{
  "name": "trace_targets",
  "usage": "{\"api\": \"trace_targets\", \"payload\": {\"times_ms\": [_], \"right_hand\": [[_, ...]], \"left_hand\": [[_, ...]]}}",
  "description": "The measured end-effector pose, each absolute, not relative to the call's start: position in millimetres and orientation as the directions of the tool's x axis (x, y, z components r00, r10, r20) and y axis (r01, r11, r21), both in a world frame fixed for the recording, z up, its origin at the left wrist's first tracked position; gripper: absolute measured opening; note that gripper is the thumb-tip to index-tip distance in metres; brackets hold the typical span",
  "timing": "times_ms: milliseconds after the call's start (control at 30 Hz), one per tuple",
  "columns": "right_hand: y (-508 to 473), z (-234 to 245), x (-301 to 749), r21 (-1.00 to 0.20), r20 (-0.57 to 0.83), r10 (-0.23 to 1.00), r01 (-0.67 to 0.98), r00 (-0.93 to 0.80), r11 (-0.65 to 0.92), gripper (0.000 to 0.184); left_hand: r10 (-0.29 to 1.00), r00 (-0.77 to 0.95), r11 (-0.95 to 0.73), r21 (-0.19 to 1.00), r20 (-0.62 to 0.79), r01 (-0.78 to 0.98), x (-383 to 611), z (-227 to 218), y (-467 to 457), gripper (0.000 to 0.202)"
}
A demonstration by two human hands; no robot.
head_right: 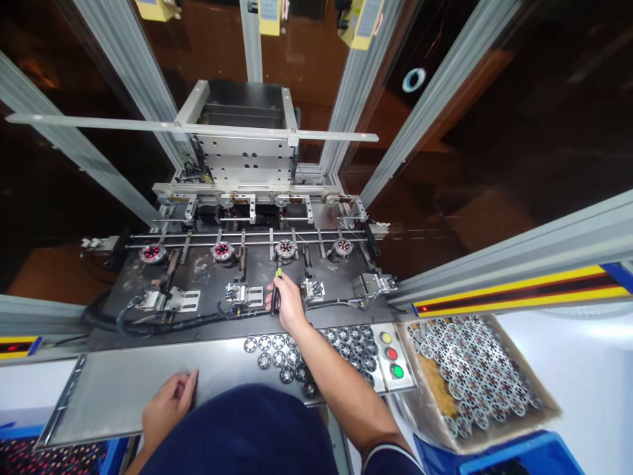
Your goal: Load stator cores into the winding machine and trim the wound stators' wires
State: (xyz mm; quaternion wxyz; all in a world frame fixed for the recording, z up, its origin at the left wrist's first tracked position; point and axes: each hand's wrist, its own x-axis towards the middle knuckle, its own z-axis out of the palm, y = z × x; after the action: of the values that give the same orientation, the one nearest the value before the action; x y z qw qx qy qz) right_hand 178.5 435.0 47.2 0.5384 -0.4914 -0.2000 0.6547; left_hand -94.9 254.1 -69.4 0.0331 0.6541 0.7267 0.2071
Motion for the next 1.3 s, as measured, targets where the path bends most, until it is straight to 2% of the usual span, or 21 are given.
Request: {"api": "trace_targets", "payload": {"times_ms": [267,400,500,600,667,700,767,833,933,1033,1167,1300], "right_hand": [[440,44,180,-0.752,-0.425,0.903,-0.581,0.067,-0.311,0.020],[438,50,176,-0.726,-0.403,0.915,-0.613,0.011,-0.313,0.022],[418,70,179,-0.693,-0.392,0.907,-0.600,-0.152,-0.400,0.025],[387,103,203,-0.670,-0.370,0.834,-0.505,-0.409,-0.545,0.028],[371,126,231,-0.703,-0.315,0.777,-0.417,-0.545,-0.577,0.036],[367,135,247,-0.735,-0.287,0.784,-0.398,-0.551,-0.549,0.040],[368,144,278,-0.796,-0.287,0.858,-0.393,-0.425,-0.461,0.044],[378,140,303,-0.825,-0.340,0.918,-0.403,-0.205,-0.395,0.041],[398,112,327,-0.826,-0.421,0.907,-0.414,0.005,-0.382,0.026],[411,80,338,-0.812,-0.475,0.876,-0.427,0.084,-0.399,0.019],[419,59,342,-0.789,-0.502,0.859,-0.463,0.106,-0.404,0.027],[426,56,345,-0.769,-0.503,0.859,-0.503,0.096,-0.394,0.030]], "left_hand": [[0.969,-0.156,0.081,0.354,0.190,0.932,-95,-67,255,0.033],[0.972,-0.160,0.089,0.360,0.171,0.929,-95,-67,255,0.034],[0.973,-0.169,0.102,0.362,0.157,0.927,-95,-66,255,0.035],[0.972,-0.184,0.120,0.363,0.147,0.924,-94,-63,256,0.033],[0.972,-0.189,0.127,0.365,0.139,0.922,-93,-61,255,0.032],[0.972,-0.191,0.130,0.365,0.135,0.922,-92,-60,255,0.031],[0.973,-0.192,0.133,0.366,0.130,0.921,-92,-58,255,0.031],[0.974,-0.188,0.130,0.366,0.128,0.921,-93,-58,255,0.031],[0.977,-0.176,0.120,0.367,0.123,0.922,-97,-63,255,0.032],[0.982,-0.156,0.108,0.357,0.108,0.928,-104,-74,254,0.033],[0.983,-0.171,0.139,0.334,0.068,0.932,-109,-81,253,0.036],[0.980,-0.189,0.162,0.319,0.056,0.934,-101,-69,255,0.032]]}}
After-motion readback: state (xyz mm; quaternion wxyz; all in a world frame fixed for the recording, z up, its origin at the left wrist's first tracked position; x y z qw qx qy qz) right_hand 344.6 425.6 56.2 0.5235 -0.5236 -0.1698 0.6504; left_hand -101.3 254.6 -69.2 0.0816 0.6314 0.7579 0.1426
